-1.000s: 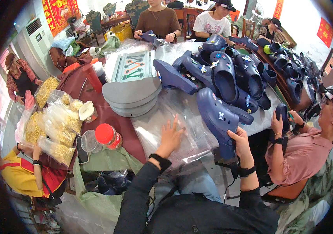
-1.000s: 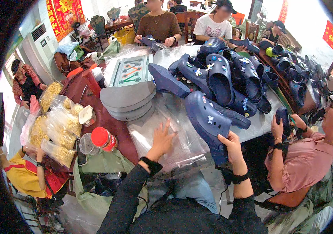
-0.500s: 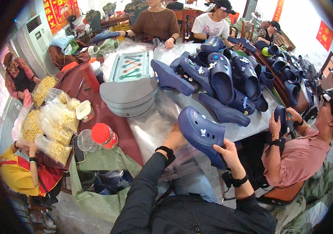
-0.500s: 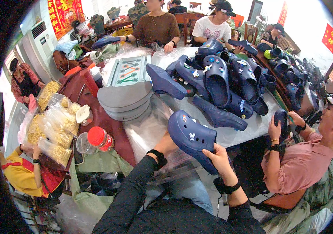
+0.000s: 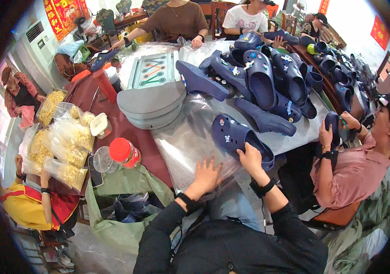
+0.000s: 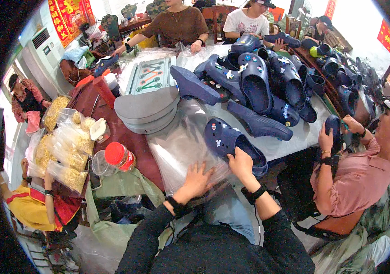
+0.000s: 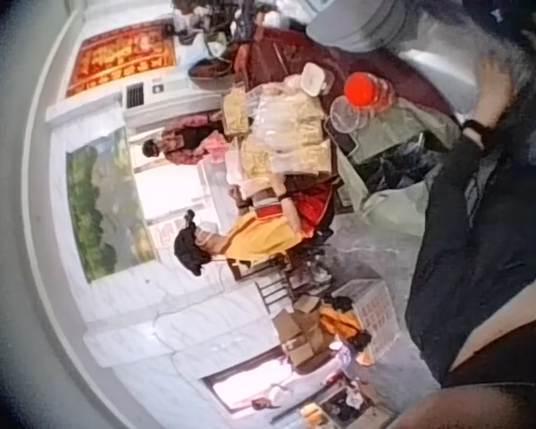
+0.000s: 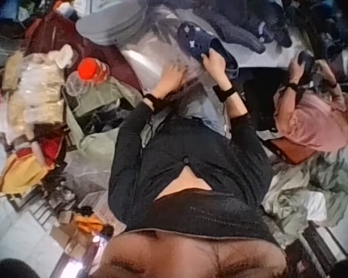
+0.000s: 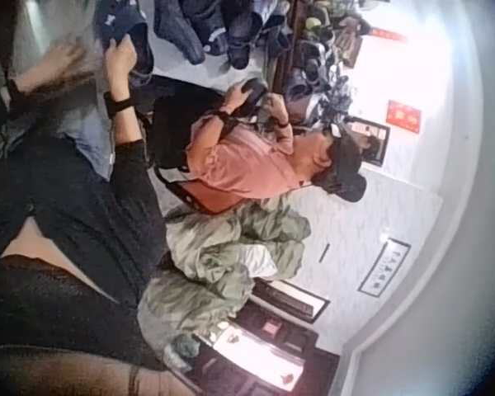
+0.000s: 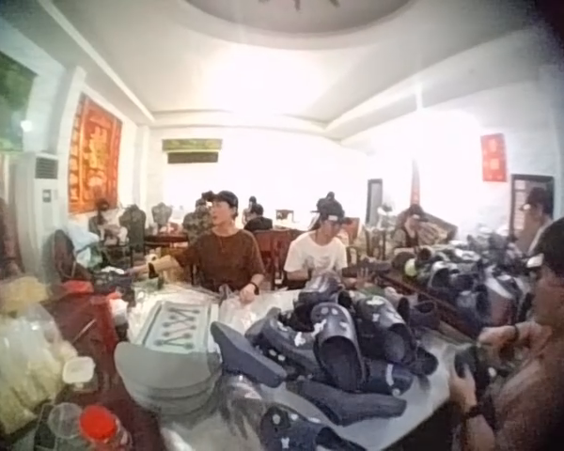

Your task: Packing blue shoes into plastic bags and placing them into a larger green bag.

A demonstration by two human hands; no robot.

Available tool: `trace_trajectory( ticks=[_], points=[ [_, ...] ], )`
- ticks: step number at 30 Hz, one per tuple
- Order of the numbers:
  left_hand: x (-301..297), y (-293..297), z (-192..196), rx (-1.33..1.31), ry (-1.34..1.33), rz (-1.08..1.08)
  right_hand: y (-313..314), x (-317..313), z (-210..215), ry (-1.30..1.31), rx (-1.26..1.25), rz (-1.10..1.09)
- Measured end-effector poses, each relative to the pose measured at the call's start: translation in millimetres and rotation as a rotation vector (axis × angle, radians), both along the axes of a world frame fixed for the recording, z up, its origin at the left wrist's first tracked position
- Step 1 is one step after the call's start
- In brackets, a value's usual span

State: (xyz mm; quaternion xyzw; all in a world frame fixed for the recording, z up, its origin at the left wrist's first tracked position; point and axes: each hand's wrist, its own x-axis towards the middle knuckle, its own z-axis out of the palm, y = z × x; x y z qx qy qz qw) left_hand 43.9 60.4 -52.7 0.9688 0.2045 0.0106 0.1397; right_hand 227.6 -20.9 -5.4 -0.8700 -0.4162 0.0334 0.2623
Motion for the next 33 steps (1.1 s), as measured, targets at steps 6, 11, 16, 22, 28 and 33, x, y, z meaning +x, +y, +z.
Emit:
trace_trajectory(
  ticks=[6,11,16,22,28,33],
  points=[
    [-60,8,-14,0.19,-0.046,0.066,-5,-25,-9,-0.029,0.13,0.1],
    [-64,9,-15,0.214,-0.144,0.031,15,-56,-5,-0.018,0.163,0.176],
    [-66,17,-9,0.131,-0.11,0.038,27,-42,-20,-0.099,0.168,0.233],
    [-85,20,-9,0.091,-0.186,0.044,15,0,17,-0.526,0.475,0.276],
    [-85,21,-13,0.144,-0.192,0.03,7,49,-12,0.144,-0.147,0.158],
    [-86,23,-18,0.105,-0.254,0.073,-3,50,9,0.244,-0.198,0.248]
  ],
)
